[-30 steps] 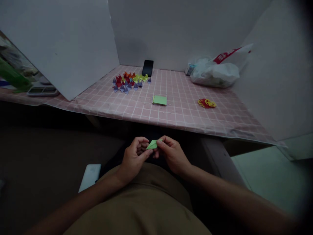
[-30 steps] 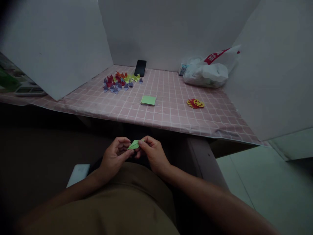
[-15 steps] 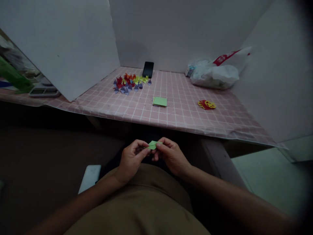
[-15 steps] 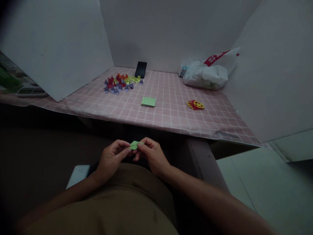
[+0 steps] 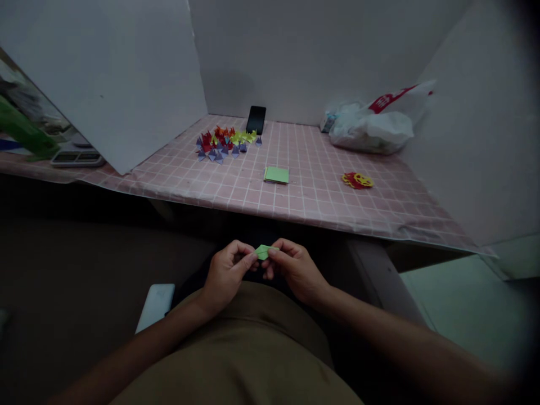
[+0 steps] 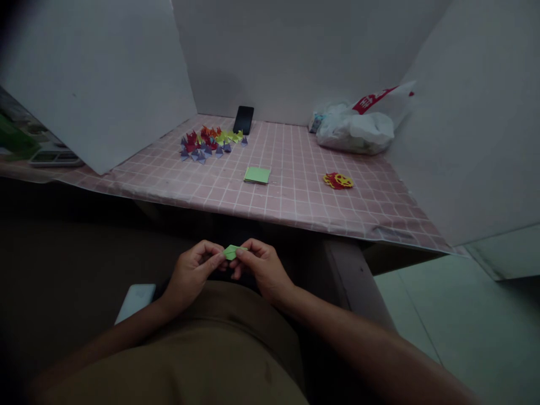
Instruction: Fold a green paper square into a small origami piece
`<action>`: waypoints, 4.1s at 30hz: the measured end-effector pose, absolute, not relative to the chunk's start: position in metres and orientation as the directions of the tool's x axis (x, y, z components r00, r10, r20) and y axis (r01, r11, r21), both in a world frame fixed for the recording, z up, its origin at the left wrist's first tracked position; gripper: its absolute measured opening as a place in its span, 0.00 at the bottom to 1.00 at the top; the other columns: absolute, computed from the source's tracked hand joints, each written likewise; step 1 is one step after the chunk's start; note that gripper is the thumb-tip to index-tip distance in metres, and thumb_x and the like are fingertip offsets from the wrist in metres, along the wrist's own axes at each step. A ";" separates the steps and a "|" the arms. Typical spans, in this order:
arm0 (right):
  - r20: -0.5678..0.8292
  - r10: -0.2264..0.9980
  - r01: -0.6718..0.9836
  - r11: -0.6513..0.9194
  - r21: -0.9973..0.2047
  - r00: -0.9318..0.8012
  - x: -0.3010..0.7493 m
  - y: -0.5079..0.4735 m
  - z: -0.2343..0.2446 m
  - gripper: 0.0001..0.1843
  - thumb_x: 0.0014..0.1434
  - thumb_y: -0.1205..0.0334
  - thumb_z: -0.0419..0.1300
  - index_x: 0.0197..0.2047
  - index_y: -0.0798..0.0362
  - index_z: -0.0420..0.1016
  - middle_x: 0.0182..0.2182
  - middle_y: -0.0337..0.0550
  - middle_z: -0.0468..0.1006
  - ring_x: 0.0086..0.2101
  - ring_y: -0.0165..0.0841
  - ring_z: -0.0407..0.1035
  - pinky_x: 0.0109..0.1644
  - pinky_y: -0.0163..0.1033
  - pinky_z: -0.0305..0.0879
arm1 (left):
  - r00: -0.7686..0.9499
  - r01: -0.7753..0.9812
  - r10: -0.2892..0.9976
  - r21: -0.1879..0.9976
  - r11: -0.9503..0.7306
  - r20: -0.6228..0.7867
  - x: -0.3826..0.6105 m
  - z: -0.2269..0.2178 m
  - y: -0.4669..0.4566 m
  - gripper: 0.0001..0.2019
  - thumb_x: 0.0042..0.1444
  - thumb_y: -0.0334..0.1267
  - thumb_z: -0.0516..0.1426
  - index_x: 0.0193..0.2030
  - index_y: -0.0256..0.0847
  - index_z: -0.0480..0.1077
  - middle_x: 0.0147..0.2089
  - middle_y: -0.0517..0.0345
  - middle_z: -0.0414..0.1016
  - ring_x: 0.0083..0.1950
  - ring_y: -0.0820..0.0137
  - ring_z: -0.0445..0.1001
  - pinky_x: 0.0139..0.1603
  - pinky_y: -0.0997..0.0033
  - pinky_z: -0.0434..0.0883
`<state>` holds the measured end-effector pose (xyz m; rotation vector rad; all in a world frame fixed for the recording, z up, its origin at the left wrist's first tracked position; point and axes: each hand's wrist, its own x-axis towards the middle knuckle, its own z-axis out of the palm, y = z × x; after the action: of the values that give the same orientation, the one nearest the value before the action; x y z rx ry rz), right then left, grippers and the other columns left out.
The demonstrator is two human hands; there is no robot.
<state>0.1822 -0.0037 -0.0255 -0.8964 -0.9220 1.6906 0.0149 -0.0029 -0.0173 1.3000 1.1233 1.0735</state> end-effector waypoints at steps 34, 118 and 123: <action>-0.134 0.963 -0.260 -0.195 -0.946 -0.234 0.184 -0.005 -0.020 0.11 0.55 0.57 0.65 0.28 0.56 0.72 0.22 0.39 0.78 0.19 0.27 0.70 0.26 0.33 0.65 | 0.286 -0.201 0.938 0.945 0.260 -0.197 0.013 -0.024 0.002 0.17 0.49 0.37 0.66 0.44 0.38 0.67 0.27 0.65 0.71 0.26 0.76 0.70 0.29 0.76 0.68; -0.121 0.978 -0.160 -0.148 -0.976 -0.168 0.176 -0.011 -0.017 0.17 0.54 0.51 0.65 0.24 0.56 0.73 0.19 0.36 0.73 0.17 0.25 0.65 0.23 0.32 0.59 | 0.153 -0.007 0.985 0.997 0.079 -0.077 0.025 -0.014 0.010 0.17 0.58 0.47 0.57 0.24 0.37 0.71 0.20 0.63 0.65 0.25 0.74 0.63 0.28 0.74 0.60; -0.134 0.976 -0.178 -0.165 -0.970 -0.173 0.175 -0.010 -0.016 0.17 0.52 0.51 0.66 0.23 0.56 0.73 0.19 0.37 0.74 0.17 0.25 0.66 0.23 0.32 0.60 | 0.167 -0.054 0.980 0.992 0.116 -0.105 0.024 -0.016 0.012 0.20 0.59 0.52 0.54 0.27 0.37 0.72 0.22 0.61 0.69 0.25 0.73 0.65 0.28 0.74 0.63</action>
<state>0.1754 -0.0104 -0.0157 -1.0912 -1.1019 1.5244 0.0240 0.0121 -0.0159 1.1555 1.0939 1.0376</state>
